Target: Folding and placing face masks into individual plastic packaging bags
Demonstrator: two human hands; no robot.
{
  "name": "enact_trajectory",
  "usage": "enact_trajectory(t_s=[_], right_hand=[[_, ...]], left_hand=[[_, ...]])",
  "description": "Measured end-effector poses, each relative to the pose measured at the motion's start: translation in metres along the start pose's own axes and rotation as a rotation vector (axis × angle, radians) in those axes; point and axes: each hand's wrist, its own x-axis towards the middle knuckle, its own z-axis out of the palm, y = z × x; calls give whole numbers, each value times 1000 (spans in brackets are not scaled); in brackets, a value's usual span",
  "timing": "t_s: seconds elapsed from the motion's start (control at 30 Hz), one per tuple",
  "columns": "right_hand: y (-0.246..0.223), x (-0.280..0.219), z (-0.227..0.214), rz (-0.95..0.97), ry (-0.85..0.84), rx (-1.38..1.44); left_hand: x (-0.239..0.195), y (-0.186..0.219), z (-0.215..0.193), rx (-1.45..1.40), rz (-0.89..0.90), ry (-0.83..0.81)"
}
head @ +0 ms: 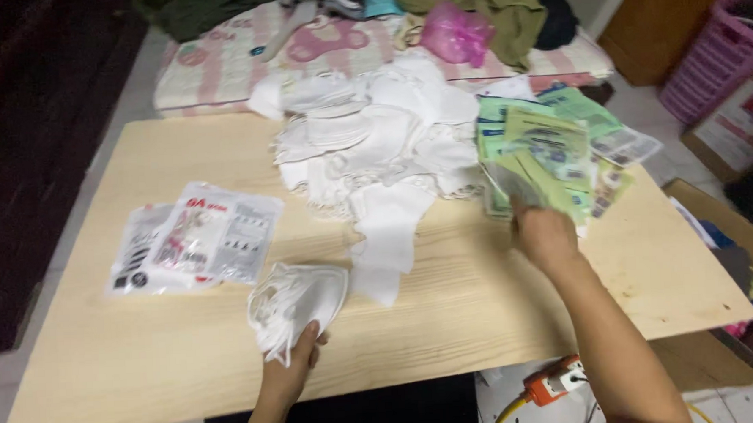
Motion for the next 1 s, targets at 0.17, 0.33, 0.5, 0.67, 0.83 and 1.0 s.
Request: enact_trajectory(t_s=[0.17,0.33,0.5,0.67,0.83,1.0], right_hand=[[-113,-68,20,-74,-114,579],[-237,-126,19,-368,-31,931],[-266,-160,-25,-485,-534,1475],[-224,-155,41,-796,-679,1792],[-174,-171,93,-610,-1030,1875],[-134,-201,96,-155,-509,1980]], left_hand=[[0,-6,-13,-371,2,175],[-39,29,-60,-343,115,319],[-71,50,-93,-241,117,247],[-76,26,-72,122,-34,-324],[-79,54,-17,218,80,-709],[-41,90,-1,273,689,-929]])
